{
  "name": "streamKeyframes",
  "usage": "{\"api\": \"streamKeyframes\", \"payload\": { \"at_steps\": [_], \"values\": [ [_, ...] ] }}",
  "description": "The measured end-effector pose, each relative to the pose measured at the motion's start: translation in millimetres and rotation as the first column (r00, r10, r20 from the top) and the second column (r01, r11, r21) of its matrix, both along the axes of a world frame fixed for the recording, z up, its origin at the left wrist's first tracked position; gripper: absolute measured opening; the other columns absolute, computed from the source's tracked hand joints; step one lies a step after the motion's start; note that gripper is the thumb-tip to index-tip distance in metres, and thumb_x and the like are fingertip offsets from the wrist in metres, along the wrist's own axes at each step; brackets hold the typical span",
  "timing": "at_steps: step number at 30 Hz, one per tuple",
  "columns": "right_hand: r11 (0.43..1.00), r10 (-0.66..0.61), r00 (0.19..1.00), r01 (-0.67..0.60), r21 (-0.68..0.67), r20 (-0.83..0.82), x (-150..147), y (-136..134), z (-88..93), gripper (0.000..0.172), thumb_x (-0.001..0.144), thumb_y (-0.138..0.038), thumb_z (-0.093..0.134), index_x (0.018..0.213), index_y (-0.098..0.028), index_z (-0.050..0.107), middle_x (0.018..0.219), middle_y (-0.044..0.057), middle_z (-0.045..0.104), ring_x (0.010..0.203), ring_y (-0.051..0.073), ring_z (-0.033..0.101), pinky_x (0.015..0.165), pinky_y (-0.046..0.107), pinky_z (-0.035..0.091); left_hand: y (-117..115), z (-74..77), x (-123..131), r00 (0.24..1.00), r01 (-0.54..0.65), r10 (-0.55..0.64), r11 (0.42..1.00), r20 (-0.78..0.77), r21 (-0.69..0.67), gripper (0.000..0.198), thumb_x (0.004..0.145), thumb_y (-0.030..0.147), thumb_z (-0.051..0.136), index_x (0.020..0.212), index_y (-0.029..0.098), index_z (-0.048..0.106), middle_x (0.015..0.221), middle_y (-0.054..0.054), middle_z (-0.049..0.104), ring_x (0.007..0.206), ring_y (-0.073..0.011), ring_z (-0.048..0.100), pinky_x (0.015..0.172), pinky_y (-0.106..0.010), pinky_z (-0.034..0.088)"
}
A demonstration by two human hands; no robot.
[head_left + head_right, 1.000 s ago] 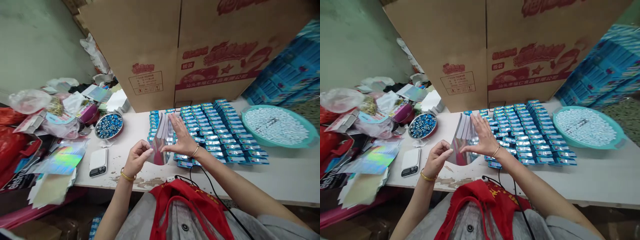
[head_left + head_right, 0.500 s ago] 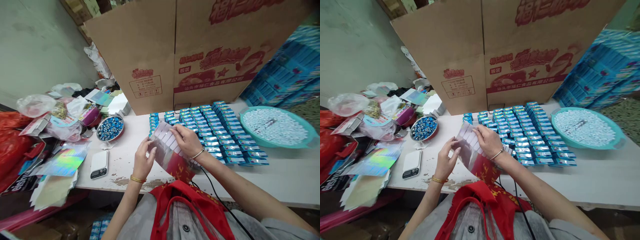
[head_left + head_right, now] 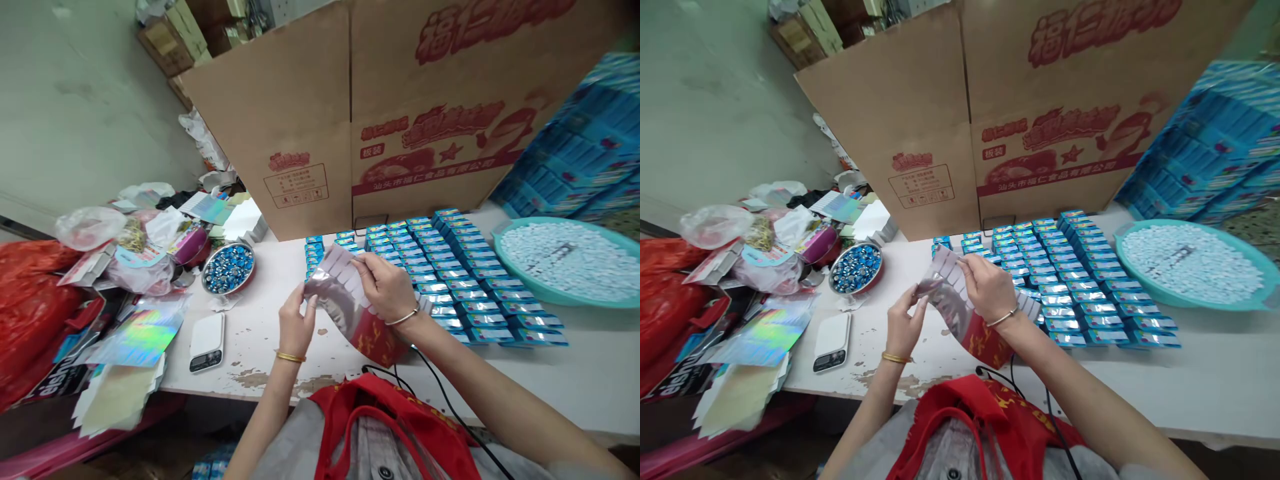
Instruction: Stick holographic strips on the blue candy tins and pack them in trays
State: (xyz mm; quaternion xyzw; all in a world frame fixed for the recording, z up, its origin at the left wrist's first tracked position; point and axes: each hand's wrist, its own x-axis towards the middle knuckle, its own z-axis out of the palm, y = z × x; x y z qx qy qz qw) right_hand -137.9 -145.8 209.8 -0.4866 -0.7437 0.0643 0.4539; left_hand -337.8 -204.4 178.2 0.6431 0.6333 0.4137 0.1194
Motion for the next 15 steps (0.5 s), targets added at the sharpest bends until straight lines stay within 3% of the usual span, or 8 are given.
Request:
{"api": "streamKeyframes", "payload": {
  "at_steps": [3, 5, 7, 9, 11, 13, 15],
  "values": [
    [0.998, -0.049, 0.998, 0.048, 0.034, 0.032, -2, 1, -3.9, 0.03, 0.1, -0.032, 0.04, 0.086, -0.019, 0.062, 0.077, 0.005, 0.069, 0.067, 0.017, 0.062, 0.059, 0.027, 0.037, -4, 4.8, 8, 0.997, -0.038, 0.04, 0.998, -0.062, 0.042, 0.023, 0.089, 0.029, 0.057, 0.109, 0.017, 0.062, 0.12, -0.014, 0.064, 0.113, -0.0251, 0.06, 0.093, -0.041, 0.051],
    [0.998, -0.049, 0.999, 0.048, 0.026, 0.016, -4, 2, -5.3, 0.03, 0.1, -0.033, 0.041, 0.086, -0.019, 0.062, 0.076, 0.005, 0.069, 0.065, 0.017, 0.062, 0.059, 0.027, 0.038, -4, 11.2, 9, 0.998, -0.062, 0.062, 0.998, -0.021, 0.01, 0.014, 0.088, 0.029, 0.058, 0.093, 0.017, 0.062, 0.107, -0.012, 0.066, 0.106, -0.0239, 0.06, 0.091, -0.04, 0.049],
    [1.0, 0.007, 1.0, -0.007, -0.015, -0.017, -5, 4, -5.4, 0.03, 0.1, -0.035, 0.041, 0.085, -0.019, 0.063, 0.073, 0.004, 0.067, 0.064, 0.017, 0.062, 0.059, 0.027, 0.039, -1, 19.1, 3, 0.984, -0.002, 0.023, 0.993, 0.176, -0.12, 0.016, 0.085, 0.033, 0.061, 0.083, 0.018, 0.058, 0.088, -0.006, 0.065, 0.087, -0.0192, 0.061, 0.081, -0.034, 0.049],
    [0.992, 0.099, 0.994, -0.102, -0.077, -0.048, -6, 7, -4.3, 0.031, 0.1, -0.036, 0.04, 0.088, -0.02, 0.064, 0.074, 0.004, 0.067, 0.066, 0.017, 0.063, 0.061, 0.027, 0.043, 4, 27.8, -7, 0.889, 0.183, -0.033, 0.94, 0.457, -0.288, 0.025, 0.08, 0.039, 0.067, 0.082, 0.017, 0.056, 0.078, -0.002, 0.062, 0.073, -0.0147, 0.058, 0.071, -0.028, 0.047],
    [0.986, 0.131, 0.99, -0.135, -0.097, -0.046, -7, 11, -2.5, 0.032, 0.1, -0.038, 0.038, 0.103, -0.019, 0.065, 0.088, 0.007, 0.071, 0.078, 0.019, 0.066, 0.07, 0.029, 0.048, 9, 36.8, -17, 0.764, 0.363, -0.04, 0.852, 0.644, -0.377, 0.034, 0.072, 0.044, 0.074, 0.078, 0.016, 0.055, 0.071, 0.001, 0.059, 0.066, -0.0113, 0.054, 0.065, -0.023, 0.042],
    [0.995, 0.093, 0.995, -0.092, -0.049, 0.025, -9, 11, -0.9, 0.043, 0.097, -0.045, 0.041, 0.127, -0.018, 0.057, 0.117, 0.013, 0.067, 0.105, 0.026, 0.063, 0.088, 0.038, 0.048, 12, 45.2, -24, 0.709, 0.445, -0.04, 0.8, 0.704, -0.403, 0.039, 0.069, 0.046, 0.077, 0.071, 0.015, 0.053, 0.065, 0.003, 0.053, 0.061, -0.0083, 0.048, 0.062, -0.021, 0.038],
    [0.994, 0.107, 0.984, -0.11, 0.017, 0.14, -13, 8, -0.8, 0.067, 0.091, -0.057, 0.048, 0.145, -0.017, 0.041, 0.143, 0.017, 0.049, 0.132, 0.034, 0.044, 0.107, 0.052, 0.035, 13, 52.6, -26, 0.69, 0.461, -0.051, 0.799, 0.722, -0.385, 0.04, 0.072, 0.047, 0.075, 0.069, 0.015, 0.05, 0.064, 0.004, 0.05, 0.06, -0.0071, 0.044, 0.06, -0.02, 0.035]
  ]
}}
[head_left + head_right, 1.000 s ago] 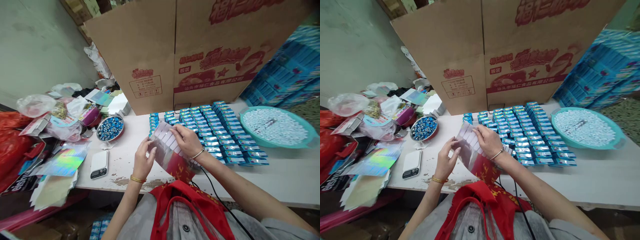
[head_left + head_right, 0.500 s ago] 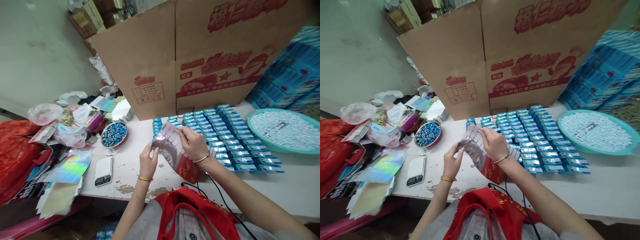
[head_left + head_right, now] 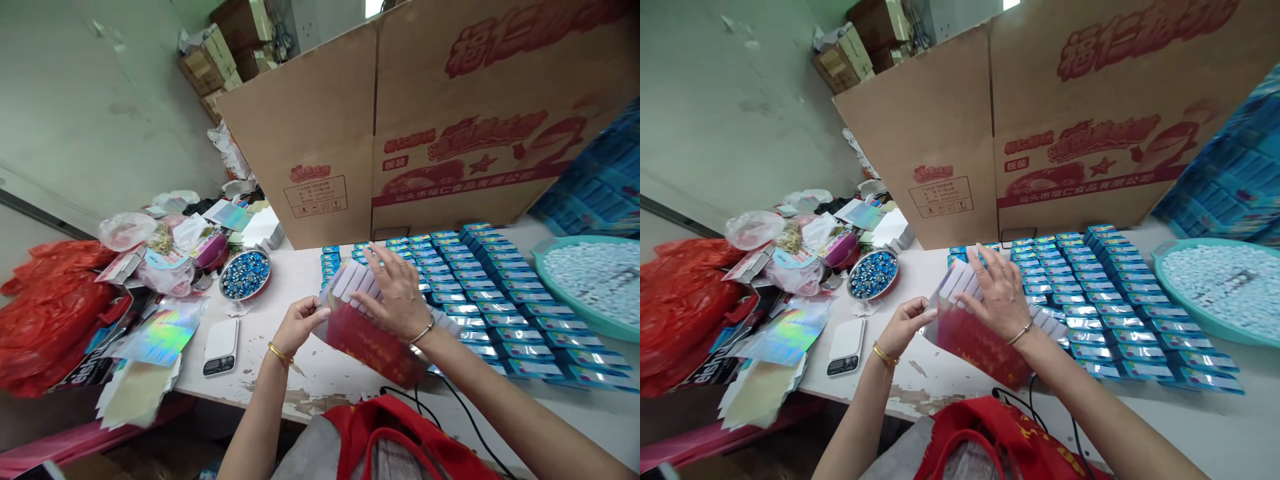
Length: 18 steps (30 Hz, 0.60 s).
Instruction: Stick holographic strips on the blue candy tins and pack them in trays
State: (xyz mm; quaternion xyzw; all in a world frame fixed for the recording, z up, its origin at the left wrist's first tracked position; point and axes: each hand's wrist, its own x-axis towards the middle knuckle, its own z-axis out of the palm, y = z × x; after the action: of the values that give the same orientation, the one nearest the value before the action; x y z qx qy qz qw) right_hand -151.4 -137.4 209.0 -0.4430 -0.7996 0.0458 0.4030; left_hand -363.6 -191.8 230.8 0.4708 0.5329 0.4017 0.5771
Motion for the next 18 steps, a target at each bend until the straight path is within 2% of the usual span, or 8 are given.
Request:
{"api": "streamKeyframes", "payload": {
  "at_steps": [2, 3, 5, 7, 9, 13, 15, 18],
  "values": [
    [0.991, 0.133, 0.987, -0.133, -0.003, 0.09, -7, -6, -2.4, 0.086, 0.084, -0.066, 0.053, 0.151, -0.018, 0.029, 0.154, 0.016, 0.034, 0.144, 0.038, 0.024, 0.114, 0.061, 0.018, -1, 6.2, 2, 1.0, 0.014, -0.014, 0.999, 0.004, 0.042, 0.038, 0.077, 0.046, 0.07, 0.071, 0.016, 0.049, 0.068, 0.004, 0.051, 0.062, -0.0077, 0.044, 0.061, -0.021, 0.036],
    [0.976, 0.217, 0.971, -0.213, -0.043, 0.099, -10, -10, -4.4, 0.089, 0.083, -0.067, 0.053, 0.153, -0.019, 0.025, 0.155, 0.015, 0.033, 0.145, 0.038, 0.021, 0.115, 0.062, 0.015, -2, 9.0, 4, 0.999, 0.031, -0.031, 0.997, -0.009, 0.075, 0.036, 0.079, 0.046, 0.068, 0.072, 0.016, 0.049, 0.069, 0.003, 0.051, 0.064, -0.0082, 0.044, 0.062, -0.021, 0.037],
    [0.917, 0.368, 0.93, -0.359, -0.174, 0.022, -17, -15, -8.8, 0.087, 0.086, -0.065, 0.051, 0.154, -0.021, 0.021, 0.151, 0.015, 0.04, 0.141, 0.034, 0.033, 0.114, 0.059, 0.023, -2, 14.4, 8, 0.994, 0.1, -0.09, 0.983, -0.068, 0.152, 0.034, 0.083, 0.045, 0.065, 0.072, 0.016, 0.049, 0.071, 0.002, 0.05, 0.067, -0.0092, 0.045, 0.065, -0.022, 0.038],
    [0.824, 0.455, 0.879, -0.476, -0.308, -0.142, -22, -16, -11.7, 0.076, 0.089, -0.057, 0.052, 0.151, -0.022, 0.027, 0.142, 0.014, 0.052, 0.127, 0.029, 0.052, 0.105, 0.049, 0.04, -1, 20.2, 9, 0.978, 0.179, -0.148, 0.957, -0.149, 0.227, 0.032, 0.086, 0.044, 0.06, 0.073, 0.016, 0.051, 0.072, 0.001, 0.051, 0.069, -0.0106, 0.047, 0.067, -0.023, 0.04],
    [0.733, 0.472, 0.834, -0.552, -0.398, -0.286, -26, -13, -11.6, 0.056, 0.092, -0.049, 0.052, 0.14, -0.022, 0.046, 0.125, 0.011, 0.065, 0.105, 0.024, 0.064, 0.089, 0.037, 0.05, 2, 26.4, 6, 0.951, 0.222, -0.129, 0.919, -0.282, 0.326, 0.03, 0.09, 0.042, 0.057, 0.074, 0.017, 0.053, 0.076, -0.001, 0.054, 0.073, -0.0127, 0.05, 0.07, -0.025, 0.042],
    [0.633, 0.466, 0.774, -0.63, -0.45, -0.428, -37, -1, -5.7, 0.029, 0.095, -0.036, 0.047, 0.106, -0.02, 0.067, 0.091, 0.005, 0.073, 0.079, 0.018, 0.065, 0.073, 0.027, 0.048, 13, 37.7, -6, 0.79, 0.18, 0.252, 0.776, -0.559, 0.604, 0.03, 0.082, 0.041, 0.069, 0.1, 0.019, 0.06, 0.105, -0.008, 0.058, 0.103, -0.0212, 0.053, 0.088, -0.034, 0.044],
    [0.589, 0.49, 0.747, -0.664, -0.461, -0.45, -44, 5, -2.2, 0.03, 0.096, -0.036, 0.044, 0.095, -0.019, 0.069, 0.084, 0.003, 0.071, 0.075, 0.017, 0.063, 0.07, 0.026, 0.047, 20, 40.3, -12, 0.741, 0.269, 0.229, 0.759, -0.631, 0.593, 0.033, 0.081, 0.041, 0.069, 0.105, 0.021, 0.061, 0.108, -0.008, 0.06, 0.106, -0.0219, 0.054, 0.091, -0.035, 0.043],
    [0.539, 0.506, 0.742, -0.67, -0.511, -0.439, -53, 14, 1.6, 0.039, 0.096, -0.044, 0.041, 0.083, -0.019, 0.069, 0.072, 0.0, 0.067, 0.069, 0.016, 0.06, 0.065, 0.025, 0.045, 28, 38.0, -15, 0.75, 0.346, 0.077, 0.801, -0.657, 0.489, 0.02, 0.09, 0.038, 0.057, 0.081, 0.02, 0.061, 0.081, -0.003, 0.062, 0.078, -0.0158, 0.057, 0.075, -0.028, 0.044]
  ]
}}
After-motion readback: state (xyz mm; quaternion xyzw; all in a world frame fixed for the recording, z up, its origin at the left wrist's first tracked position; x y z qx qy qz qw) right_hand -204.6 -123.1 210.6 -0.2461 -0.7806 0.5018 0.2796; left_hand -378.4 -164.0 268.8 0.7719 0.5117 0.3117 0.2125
